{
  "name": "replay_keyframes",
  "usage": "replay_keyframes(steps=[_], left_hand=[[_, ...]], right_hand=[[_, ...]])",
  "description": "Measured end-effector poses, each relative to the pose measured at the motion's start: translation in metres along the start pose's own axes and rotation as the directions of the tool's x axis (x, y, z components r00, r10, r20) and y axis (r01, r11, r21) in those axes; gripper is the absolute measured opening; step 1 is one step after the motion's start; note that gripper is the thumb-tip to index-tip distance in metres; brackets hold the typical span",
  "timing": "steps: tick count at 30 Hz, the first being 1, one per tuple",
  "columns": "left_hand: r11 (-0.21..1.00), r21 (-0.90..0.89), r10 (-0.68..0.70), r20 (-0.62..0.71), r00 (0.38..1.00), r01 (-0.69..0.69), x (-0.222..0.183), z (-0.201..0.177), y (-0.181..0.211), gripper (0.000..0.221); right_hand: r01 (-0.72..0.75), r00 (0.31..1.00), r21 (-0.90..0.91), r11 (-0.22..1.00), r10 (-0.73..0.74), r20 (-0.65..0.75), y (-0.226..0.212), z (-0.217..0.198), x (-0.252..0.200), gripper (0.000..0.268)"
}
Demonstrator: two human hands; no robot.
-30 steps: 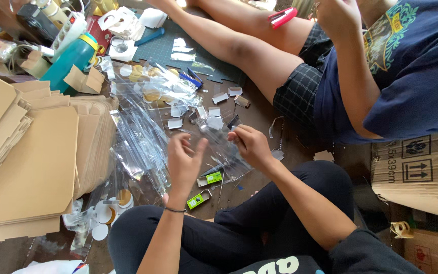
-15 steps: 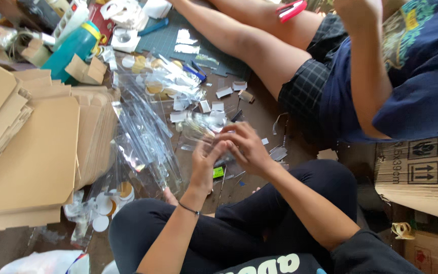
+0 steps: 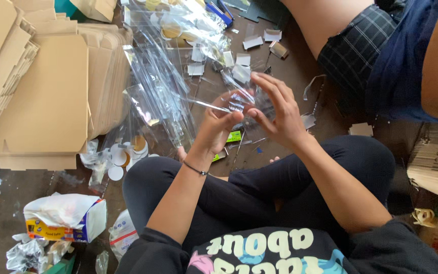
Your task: The person peels protective film from small plastic sheets and fits them into other plastic components by hand.
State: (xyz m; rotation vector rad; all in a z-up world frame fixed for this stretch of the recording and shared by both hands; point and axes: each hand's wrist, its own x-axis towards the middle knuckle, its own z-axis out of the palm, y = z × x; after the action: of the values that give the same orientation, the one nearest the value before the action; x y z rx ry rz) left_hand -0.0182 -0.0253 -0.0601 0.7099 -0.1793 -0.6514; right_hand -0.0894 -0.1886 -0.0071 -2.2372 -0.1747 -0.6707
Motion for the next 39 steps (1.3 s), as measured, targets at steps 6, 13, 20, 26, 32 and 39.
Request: replay_keyframes(steps=[6, 13, 20, 26, 32, 39], left_hand=[[0.998, 0.062, -0.022, -0.044, 0.999, 0.025, -0.005, 0.005, 0.001, 0.043], [0.978, 0.200, -0.028, -0.133, 0.991, 0.054, -0.001, 0.014, 0.001, 0.038], [0.962, 0.244, -0.088, -0.146, 0.985, 0.122, -0.005, 0.012, 0.002, 0.031], [0.958, 0.259, -0.085, -0.164, 0.983, 0.126, -0.006, 0.008, 0.003, 0.030], [0.959, 0.282, 0.001, -0.121, 0.993, 0.033, -0.005, 0.023, 0.009, 0.029], [0.949, 0.304, -0.039, -0.133, 0.990, 0.079, -0.005, 0.024, 0.015, 0.022]], right_hand=[[0.023, 1.000, 0.002, 1.000, -0.023, -0.013, -0.002, -0.001, -0.004, 0.060], [0.004, 0.993, 0.034, 0.999, -0.001, -0.115, 0.013, 0.009, -0.008, 0.065], [0.041, 0.999, 0.070, 0.997, -0.039, -0.033, 0.001, -0.007, 0.000, 0.027], [0.042, 0.999, 0.109, 0.993, -0.043, 0.009, 0.006, -0.002, -0.003, 0.028], [-0.008, 0.991, -0.015, 1.000, 0.010, 0.134, 0.022, 0.007, -0.020, 0.017], [-0.045, 0.992, -0.044, 0.998, 0.050, 0.118, 0.038, 0.014, -0.025, 0.013]])
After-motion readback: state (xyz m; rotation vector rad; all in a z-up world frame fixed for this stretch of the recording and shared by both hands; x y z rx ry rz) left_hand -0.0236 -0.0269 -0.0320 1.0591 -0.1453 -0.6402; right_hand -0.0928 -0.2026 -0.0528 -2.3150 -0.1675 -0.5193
